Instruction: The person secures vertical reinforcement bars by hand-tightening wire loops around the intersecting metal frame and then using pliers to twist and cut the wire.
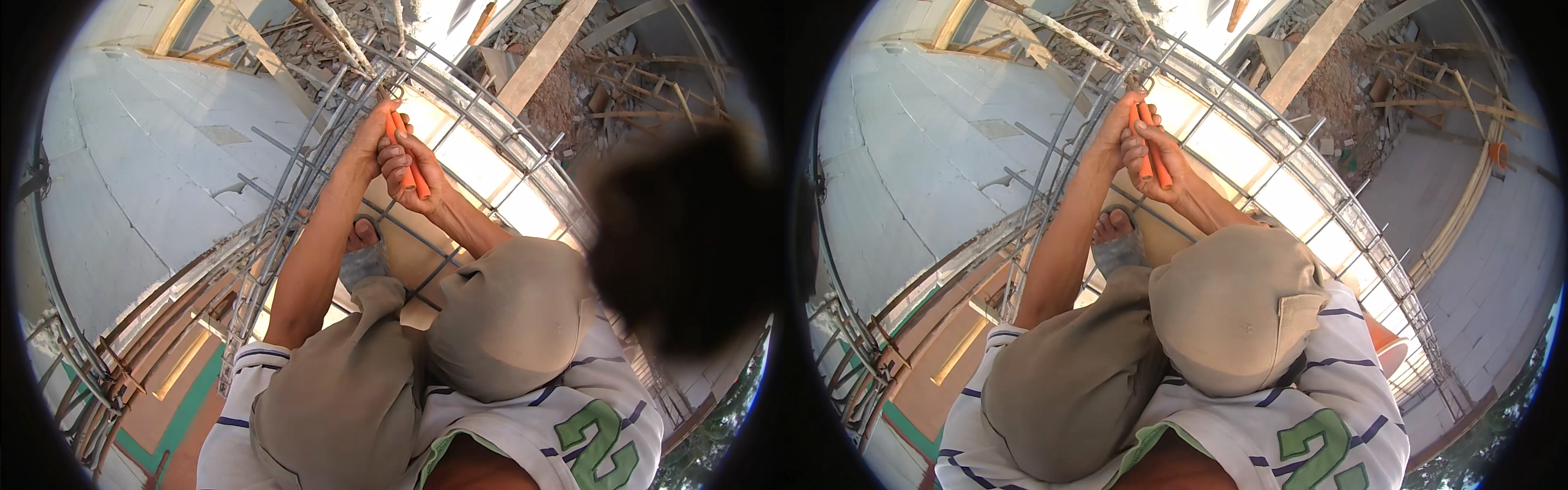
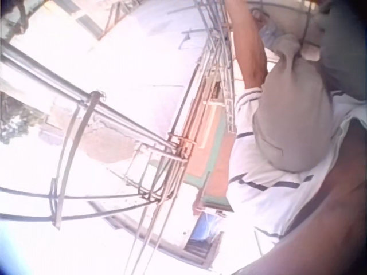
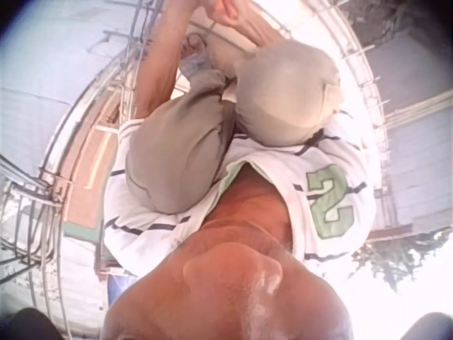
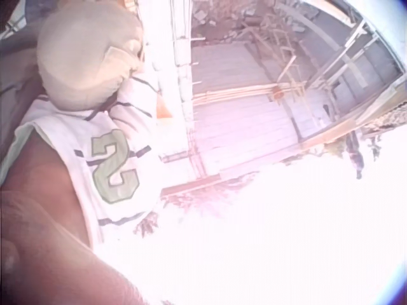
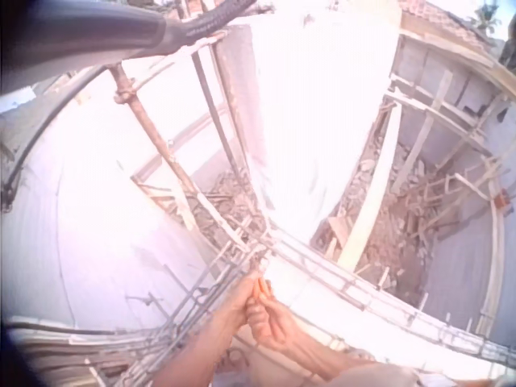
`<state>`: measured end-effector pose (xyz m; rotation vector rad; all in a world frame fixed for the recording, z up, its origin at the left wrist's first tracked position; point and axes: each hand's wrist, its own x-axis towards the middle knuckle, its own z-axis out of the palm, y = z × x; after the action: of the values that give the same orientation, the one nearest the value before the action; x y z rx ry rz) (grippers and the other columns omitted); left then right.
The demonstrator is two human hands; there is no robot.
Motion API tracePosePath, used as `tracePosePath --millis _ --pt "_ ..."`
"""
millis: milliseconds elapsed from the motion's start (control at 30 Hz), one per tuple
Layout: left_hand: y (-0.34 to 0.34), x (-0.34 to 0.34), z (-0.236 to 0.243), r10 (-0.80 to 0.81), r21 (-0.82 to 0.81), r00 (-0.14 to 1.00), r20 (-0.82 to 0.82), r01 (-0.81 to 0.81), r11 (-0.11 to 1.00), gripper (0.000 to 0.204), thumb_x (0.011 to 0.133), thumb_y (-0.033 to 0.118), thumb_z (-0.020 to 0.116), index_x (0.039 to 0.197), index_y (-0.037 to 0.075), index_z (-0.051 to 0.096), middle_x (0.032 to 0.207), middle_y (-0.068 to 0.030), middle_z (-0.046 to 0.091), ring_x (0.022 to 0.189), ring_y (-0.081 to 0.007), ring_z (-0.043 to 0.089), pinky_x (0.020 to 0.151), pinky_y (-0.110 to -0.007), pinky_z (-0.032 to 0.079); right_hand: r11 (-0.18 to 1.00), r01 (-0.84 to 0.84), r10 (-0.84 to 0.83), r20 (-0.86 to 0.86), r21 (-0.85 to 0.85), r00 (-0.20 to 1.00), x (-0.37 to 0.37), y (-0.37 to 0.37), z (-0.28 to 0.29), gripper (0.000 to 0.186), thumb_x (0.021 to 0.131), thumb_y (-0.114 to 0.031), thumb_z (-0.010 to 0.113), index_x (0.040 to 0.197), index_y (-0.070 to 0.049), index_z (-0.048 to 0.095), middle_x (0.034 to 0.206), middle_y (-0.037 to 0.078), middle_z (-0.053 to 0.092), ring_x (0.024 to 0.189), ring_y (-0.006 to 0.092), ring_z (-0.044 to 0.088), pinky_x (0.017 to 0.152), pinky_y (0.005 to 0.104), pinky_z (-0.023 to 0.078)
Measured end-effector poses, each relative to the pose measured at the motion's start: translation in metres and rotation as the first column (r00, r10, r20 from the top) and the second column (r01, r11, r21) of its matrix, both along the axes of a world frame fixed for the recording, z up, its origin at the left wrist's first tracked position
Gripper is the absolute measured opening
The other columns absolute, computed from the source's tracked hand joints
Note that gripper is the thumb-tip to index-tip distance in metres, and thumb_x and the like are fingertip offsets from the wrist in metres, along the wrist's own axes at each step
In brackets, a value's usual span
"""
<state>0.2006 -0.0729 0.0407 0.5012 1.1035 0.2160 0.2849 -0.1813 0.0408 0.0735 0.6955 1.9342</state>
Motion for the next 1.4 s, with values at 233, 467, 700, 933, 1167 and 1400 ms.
tracePosePath --millis 233,467,700,933,1167,1400 --pt "-0.016 0.012 0.004 0.023 0.239 0.956 -0.291 0.05 0.97 0.039 0.088 0.036 0.053 0.094 -0.002 0.059 0.081 -0.0104 0.061 0.069 -0.0192 0.06 0.061 -0.033 0.048 0.854 -0.334 0.432 0.901 -0.399 0.029 0.028 -0.007 0.054 0.042 0.093 -0.038 0.062 0.103 0.002 0.057 0.077 0.009 0.058 0.068 0.0188 0.063 0.056 0.0339 0.052" --pt "-0.012 0.008 -0.016 -0.105 0.334 0.906 -0.41 0.256 0.907 0.048 0.088 0.046 0.056 0.089 -0.002 0.059 0.071 -0.0085 0.059 0.059 -0.0167 0.057 0.05 -0.031 0.04 0.842 -0.397 0.183 0.886 -0.364 -0.425 0.022 -0.002 0.058 0.046 0.102 -0.034 0.034 0.104 0.005 0.057 0.083 0.012 0.061 0.07 0.0193 0.063 0.058 0.036 0.051" --pt "-0.009 0.0 0.005 -0.091 0.077 0.995 -0.047 0.094 0.993 0.047 0.087 0.046 0.069 0.101 0.003 0.057 0.091 -0.011 0.061 0.068 -0.0233 0.065 0.057 -0.036 0.055 0.969 -0.168 0.234 0.878 -0.178 0.418 0.014 -0.014 0.056 0.046 0.104 -0.03 0.025 0.119 0.005 0.052 0.091 0.014 0.059 0.073 0.0206 0.057 0.063 0.0349 0.052" --pt "-0.011 0.003 -0.006 -0.063 0.053 0.997 0.035 0.061 0.997 0.033 0.092 0.037 0.065 0.098 0.005 0.055 0.093 -0.008 0.061 0.074 -0.0202 0.064 0.068 -0.037 0.06 0.993 -0.106 0.111 0.699 -0.05 0.707 0.015 -0.023 0.032 0.046 0.105 -0.03 0.027 0.12 0.004 0.053 0.096 0.012 0.063 0.073 0.0196 0.06 0.065 0.0321 0.056" --pt "-0.009 -0.001 0.006 -0.049 0.006 0.994 -0.096 0.05 0.999 0.025 0.089 0.025 0.07 0.102 0.009 0.056 0.084 -0.0057 0.064 0.072 -0.0161 0.062 0.061 -0.027 0.052 0.845 -0.45 0.329 0.944 -0.29 0.011 0.011 -0.01 0.054 0.041 0.081 -0.017 0.076 0.112 -0.001 0.055 0.081 0.006 0.06 0.064 0.0148 0.061 0.057 0.0286 0.059" --pt "-0.002 -0.005 -0.004 -0.19 0.202 0.931 -0.311 0.26 0.944 0.019 0.087 0.019 0.069 0.093 0.003 0.061 0.077 -0.0087 0.064 0.066 -0.0188 0.063 0.06 -0.032 0.051 0.885 -0.387 0.365 0.901 -0.258 0.235 -0.012 -0.011 0.025 0.027 0.078 -0.013 0.072 0.093 -0.005 0.051 0.066 0.005 0.055 0.052 0.0132 0.053 0.046 0.0296 0.045"
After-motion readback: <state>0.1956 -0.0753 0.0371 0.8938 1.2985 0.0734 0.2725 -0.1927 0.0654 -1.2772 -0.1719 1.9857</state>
